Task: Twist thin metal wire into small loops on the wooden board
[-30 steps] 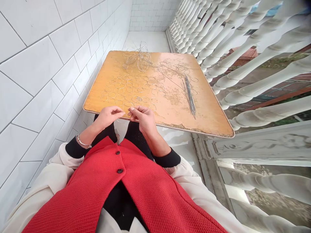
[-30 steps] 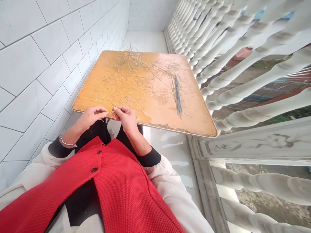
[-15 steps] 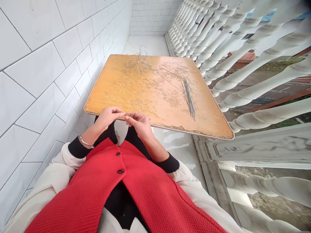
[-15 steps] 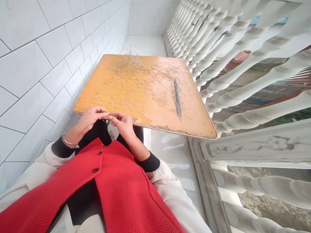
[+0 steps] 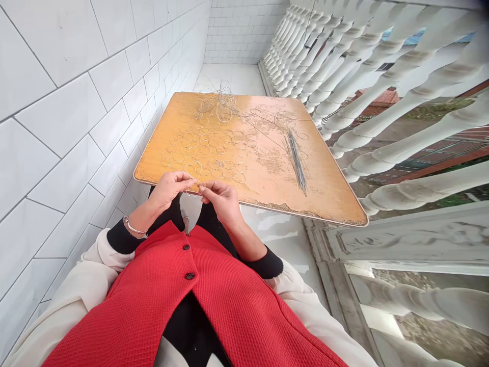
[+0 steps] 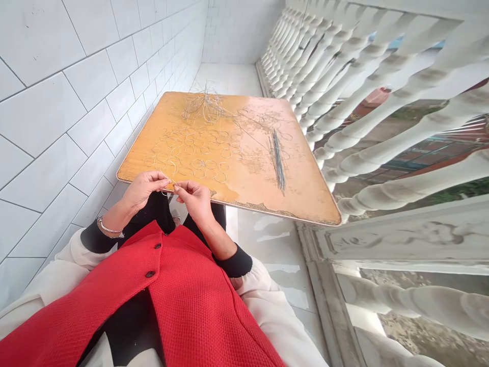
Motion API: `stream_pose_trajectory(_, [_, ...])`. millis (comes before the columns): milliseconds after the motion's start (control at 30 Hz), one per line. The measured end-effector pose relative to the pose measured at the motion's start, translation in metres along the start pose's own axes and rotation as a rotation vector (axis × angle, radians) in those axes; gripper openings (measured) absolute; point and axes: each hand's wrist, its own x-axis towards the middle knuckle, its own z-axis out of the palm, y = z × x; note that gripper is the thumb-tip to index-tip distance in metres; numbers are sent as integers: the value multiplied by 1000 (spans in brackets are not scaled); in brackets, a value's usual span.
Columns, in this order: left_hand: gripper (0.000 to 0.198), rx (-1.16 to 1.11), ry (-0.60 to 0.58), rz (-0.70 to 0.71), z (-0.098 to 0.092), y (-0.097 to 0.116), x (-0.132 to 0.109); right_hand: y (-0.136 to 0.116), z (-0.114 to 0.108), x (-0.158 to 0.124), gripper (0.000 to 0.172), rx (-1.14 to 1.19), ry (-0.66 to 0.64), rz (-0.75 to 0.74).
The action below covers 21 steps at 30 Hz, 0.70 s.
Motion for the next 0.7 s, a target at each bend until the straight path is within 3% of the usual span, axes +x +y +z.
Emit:
stream_pose_trajectory(500, [22,40,-37,-24,-6,-2,0,-2,0,2,27,21,-35,8])
stream_pose_trajectory(700, [26,90,-96,-11,-8,-3,3,1,1,4,29,-13,48,-60])
